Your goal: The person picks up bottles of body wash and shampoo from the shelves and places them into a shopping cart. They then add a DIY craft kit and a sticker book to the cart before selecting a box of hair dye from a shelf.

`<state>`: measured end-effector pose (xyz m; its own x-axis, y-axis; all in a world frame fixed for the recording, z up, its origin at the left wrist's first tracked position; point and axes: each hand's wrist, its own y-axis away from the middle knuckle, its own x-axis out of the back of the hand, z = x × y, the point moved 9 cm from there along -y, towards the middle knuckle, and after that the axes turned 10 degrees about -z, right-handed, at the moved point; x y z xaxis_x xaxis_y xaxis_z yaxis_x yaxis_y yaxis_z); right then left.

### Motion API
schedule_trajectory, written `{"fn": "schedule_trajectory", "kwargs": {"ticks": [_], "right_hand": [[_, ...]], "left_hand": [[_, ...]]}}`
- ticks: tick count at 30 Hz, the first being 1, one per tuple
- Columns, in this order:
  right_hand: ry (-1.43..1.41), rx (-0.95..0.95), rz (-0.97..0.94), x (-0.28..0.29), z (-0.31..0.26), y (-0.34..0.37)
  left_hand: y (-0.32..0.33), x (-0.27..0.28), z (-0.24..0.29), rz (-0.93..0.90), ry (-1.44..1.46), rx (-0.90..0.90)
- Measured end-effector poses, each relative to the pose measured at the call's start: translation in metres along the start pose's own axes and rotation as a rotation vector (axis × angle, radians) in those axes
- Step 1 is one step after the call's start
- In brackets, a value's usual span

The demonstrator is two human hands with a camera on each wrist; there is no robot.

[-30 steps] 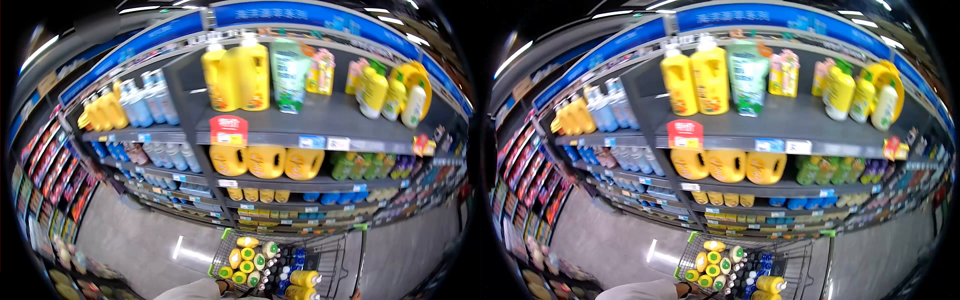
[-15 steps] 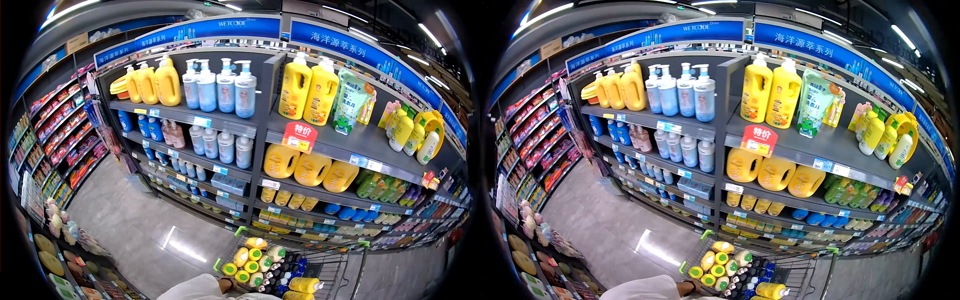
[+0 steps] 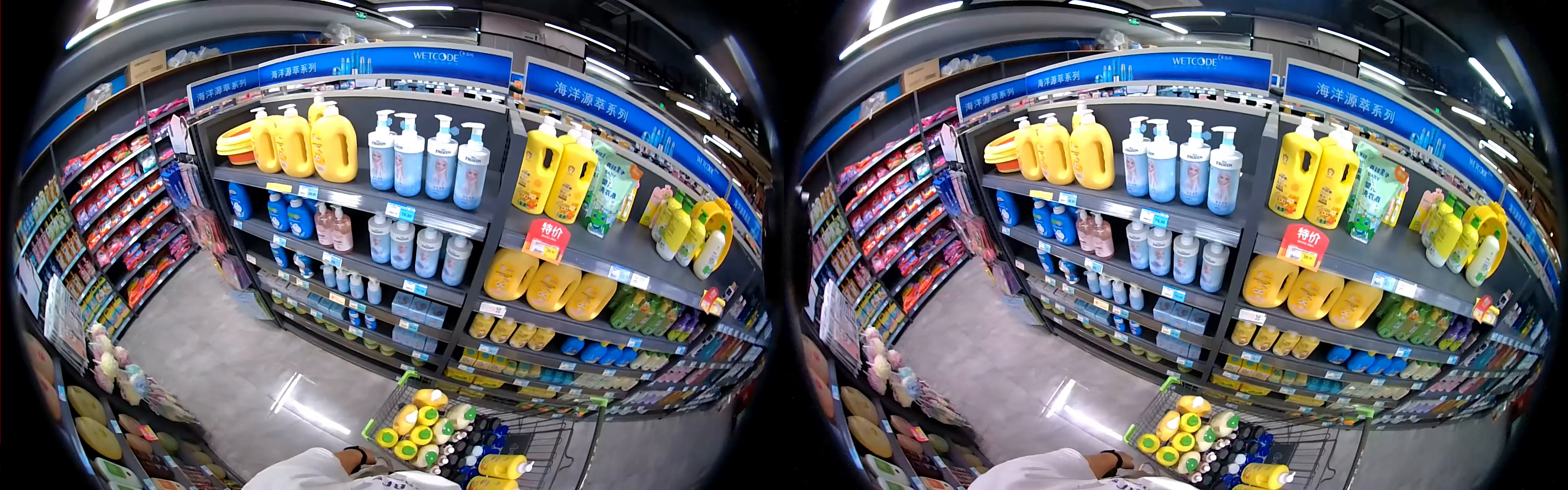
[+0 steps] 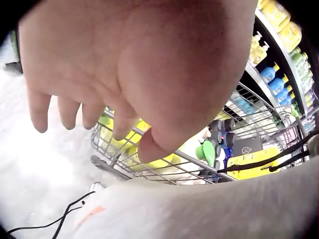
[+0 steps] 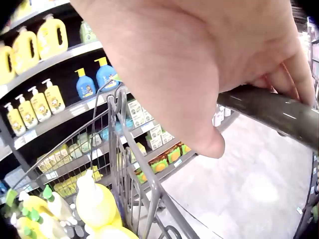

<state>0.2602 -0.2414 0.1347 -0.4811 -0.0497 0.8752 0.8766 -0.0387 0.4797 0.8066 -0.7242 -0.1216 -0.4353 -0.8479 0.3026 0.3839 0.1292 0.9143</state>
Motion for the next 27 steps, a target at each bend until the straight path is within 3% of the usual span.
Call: {"fn": "schedule_trajectory", "kwargs": {"ticks": [1, 4, 7, 8, 9, 11, 12, 13, 14, 16, 17, 19, 20, 21, 22, 25, 26, 27], "right_hand": [[0.03, 0.008, -0.003, -0.005, -0.001, -0.001], [0.177, 0.051, 0.004, -0.026, -0.004, -0.02], [0.556, 0.114, 0.093, -0.07, -0.01, -0.07], [0.181, 0.105, 0.049, -0.014, -0.034, 0.018], [0.256, 0.156, -0.088, -0.049, -0.025, -0.016], [0.174, 0.132, 0.039, -0.029, -0.034, 0.01], [0.099, 0.109, -0.039, 0.003, -0.055, 0.057], [0.041, 0.204, -0.051, -0.037, -0.037, 0.009], [0.011, 0.163, -0.13, -0.013, -0.057, 0.048], [0.052, 0.198, -0.024, -0.037, -0.058, 0.012], [0.062, 0.167, 0.088, -0.051, -0.048, -0.022], [-0.225, 0.076, -0.129, -0.044, -0.057, -0.003], [-0.32, 0.074, -0.169, -0.036, -0.066, 0.013], [-0.137, 0.11, -0.106, -0.039, -0.067, 0.004], [0.043, 0.142, -0.053, -0.042, -0.073, -0.009], [-0.011, 0.083, -0.006, -0.048, -0.072, -0.031], [-0.036, 0.006, 0.141, -0.012, -0.093, 0.015], [-0.123, 0.073, 0.32, 0.018, -0.117, 0.043]], "left_hand": [[0.013, -0.005, -0.009, -0.065, 0.044, 0.019], [0.01, -0.019, -0.062, -0.028, 0.158, 0.164], [0.027, -0.015, -0.077, 0.015, 0.252, 0.177], [0.025, -0.014, -0.09, 0.057, 0.281, 0.25], [0.046, 0.0, -0.087, 0.115, 0.319, 0.251], [0.016, 0.028, -0.077, 0.217, 0.135, -0.055], [0.015, 0.047, -0.068, 0.264, -0.042, -0.106], [0.021, 0.077, -0.065, 0.31, -0.234, -0.153], [0.024, 0.114, -0.072, 0.434, -0.174, -0.16], [0.088, 0.204, -0.058, 0.907, 0.089, -0.346], [0.165, 0.245, -0.023, 0.87, 0.283, -0.265], [0.21, 0.316, -0.012, 1.058, 0.391, -0.467], [0.226, 0.348, -0.01, 1.035, 0.466, -0.512], [0.246, 0.378, -0.008, 1.008, 0.534, -0.553], [0.286, 0.406, 0.003, 1.078, 0.447, -0.605], [0.391, 0.46, 0.031, 1.14, 0.293, -0.789], [0.413, 0.473, 0.035, 1.074, 0.247, -0.852], [0.45, 0.482, 0.04, 1.073, 0.248, -0.964]]}}
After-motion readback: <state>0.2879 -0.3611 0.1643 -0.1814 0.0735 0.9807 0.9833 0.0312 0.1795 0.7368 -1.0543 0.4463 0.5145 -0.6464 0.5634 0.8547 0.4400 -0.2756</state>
